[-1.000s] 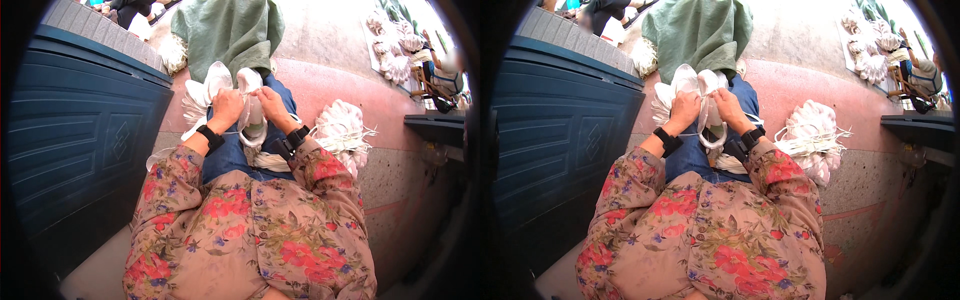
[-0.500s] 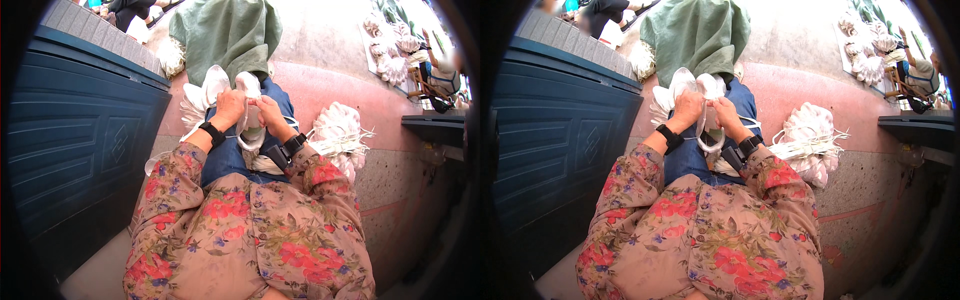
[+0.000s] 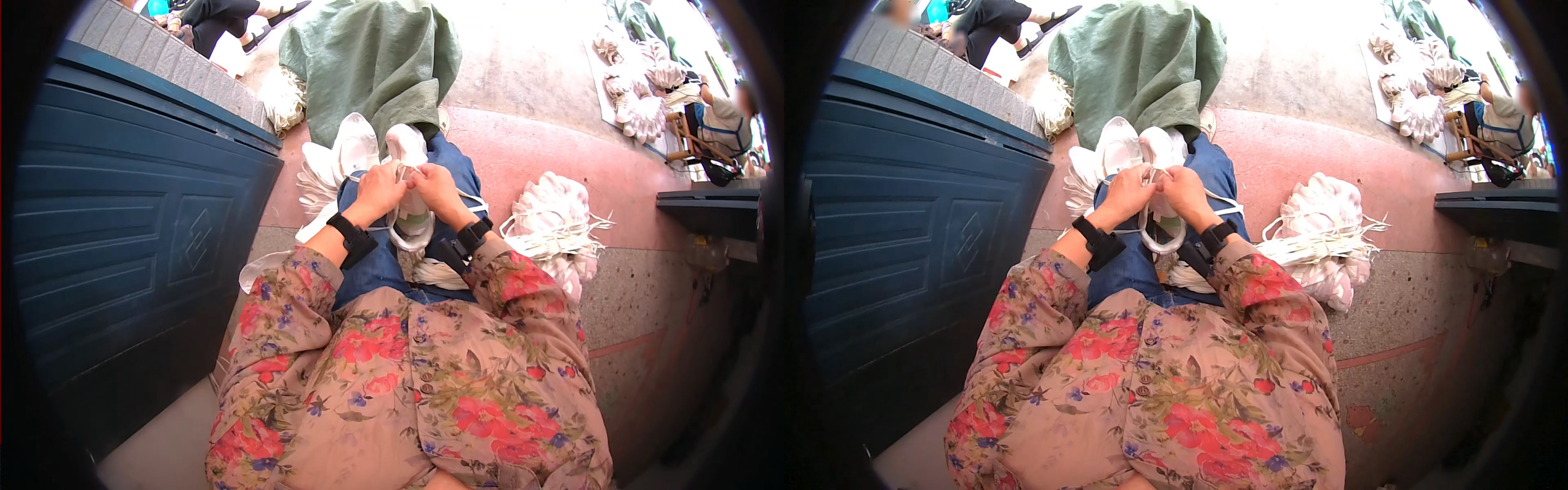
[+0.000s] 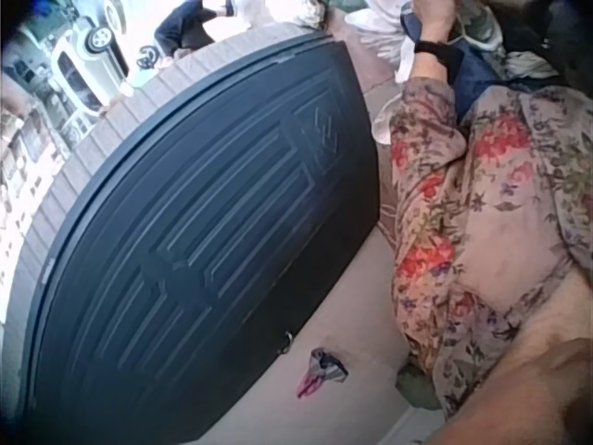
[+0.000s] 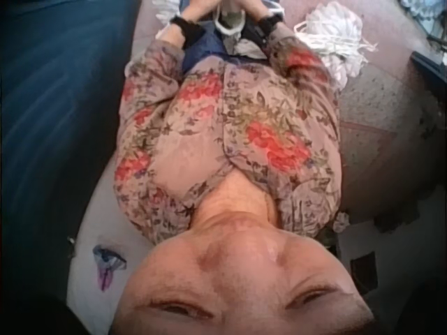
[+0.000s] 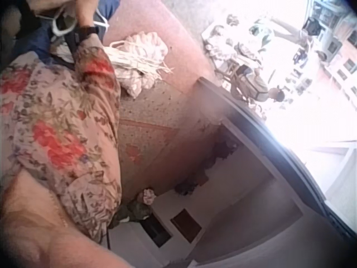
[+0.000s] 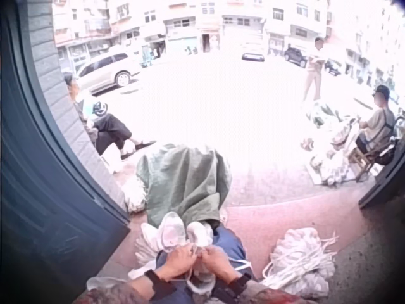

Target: Lace and prepare white athletic shoes for finishing.

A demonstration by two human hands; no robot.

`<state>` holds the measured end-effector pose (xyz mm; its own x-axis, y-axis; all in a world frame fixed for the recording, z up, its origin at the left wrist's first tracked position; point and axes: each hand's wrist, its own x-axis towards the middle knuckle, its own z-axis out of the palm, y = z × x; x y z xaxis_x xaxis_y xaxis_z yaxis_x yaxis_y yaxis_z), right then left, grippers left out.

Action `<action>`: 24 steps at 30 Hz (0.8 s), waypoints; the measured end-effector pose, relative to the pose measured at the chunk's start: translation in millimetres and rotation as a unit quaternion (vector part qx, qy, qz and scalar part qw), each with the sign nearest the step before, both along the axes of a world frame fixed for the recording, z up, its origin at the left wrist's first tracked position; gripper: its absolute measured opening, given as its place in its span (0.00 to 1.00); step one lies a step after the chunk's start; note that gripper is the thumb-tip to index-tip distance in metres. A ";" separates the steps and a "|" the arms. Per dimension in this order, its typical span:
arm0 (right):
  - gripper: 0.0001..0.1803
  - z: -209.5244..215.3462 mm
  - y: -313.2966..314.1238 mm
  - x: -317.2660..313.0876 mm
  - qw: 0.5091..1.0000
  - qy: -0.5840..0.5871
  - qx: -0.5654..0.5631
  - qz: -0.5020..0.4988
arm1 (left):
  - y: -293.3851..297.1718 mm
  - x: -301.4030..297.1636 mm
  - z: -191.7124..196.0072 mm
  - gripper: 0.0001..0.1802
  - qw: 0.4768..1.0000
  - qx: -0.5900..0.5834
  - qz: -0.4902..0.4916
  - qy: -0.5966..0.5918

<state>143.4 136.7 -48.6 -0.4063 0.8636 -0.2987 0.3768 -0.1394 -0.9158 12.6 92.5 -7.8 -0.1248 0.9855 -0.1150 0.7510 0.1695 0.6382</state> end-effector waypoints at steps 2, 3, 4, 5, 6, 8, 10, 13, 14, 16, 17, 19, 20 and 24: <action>0.12 4.5 2.0 -4.7 0.987 -0.111 0.117 0.010 | 8.1 -4.3 -8.3 0.15 0.994 -0.035 0.007 -0.102; 0.12 2.5 1.9 -4.3 0.975 -0.149 0.167 0.001 | 10.4 -5.1 -14.7 0.15 0.994 -0.028 -0.002 -0.105; 0.13 2.7 0.4 -3.5 0.958 -0.188 0.218 -0.012 | 10.5 -6.0 -19.9 0.13 0.996 -0.005 -0.005 -0.093; 0.14 26.7 -6.3 -11.4 0.961 -0.233 0.147 0.030 | 12.4 -9.8 -27.2 0.12 0.996 0.021 -0.007 -0.083; 0.14 21.3 -13.7 -9.2 0.931 -0.249 0.257 0.068 | 7.9 -9.2 -33.7 0.11 0.995 0.039 -0.011 -0.090; 0.11 -1.1 -17.9 -8.5 0.922 -0.252 0.291 0.047 | 5.9 -0.5 -31.1 0.10 0.996 0.002 -0.017 -0.092; 0.08 4.2 -21.1 -19.3 0.925 -0.218 0.309 0.048 | -2.2 -6.4 -28.6 0.12 0.987 0.019 0.018 -0.156; 0.06 0.5 -23.2 -24.6 0.930 -0.183 0.314 0.053 | -11.8 -17.2 -60.0 0.12 0.971 0.023 0.074 -0.225; 0.06 0.6 -23.6 -22.5 0.932 -0.186 0.309 0.043 | -12.0 -9.7 -47.8 0.12 0.975 0.020 0.070 -0.209; 0.07 2.4 -24.7 -18.2 0.924 -0.187 0.330 0.051 | -12.4 -3.5 -35.8 0.12 0.983 0.034 0.065 -0.166; 0.07 5.3 -26.1 -16.8 0.920 -0.191 0.336 0.061 | -12.9 -2.9 -34.9 0.12 0.986 0.035 0.067 -0.148; 0.08 11.9 -25.9 -9.4 0.918 -0.190 0.337 0.088 | -12.2 -1.5 -37.1 0.10 0.990 0.052 0.058 -0.115; 0.08 15.1 -25.9 -2.8 0.916 -0.191 0.342 0.087 | -10.8 0.6 -30.5 0.12 0.995 0.043 0.033 -0.089; 0.07 49.9 -47.3 46.5 0.867 -0.182 0.300 0.353 | -12.9 2.1 -27.9 0.22 0.988 0.148 0.016 0.044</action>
<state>189.9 89.3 1.2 -0.8701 0.4827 -0.1000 0.4534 0.7041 -0.5466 14.7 79.6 -35.7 -0.1526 0.9697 0.1906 0.8031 0.0093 0.5957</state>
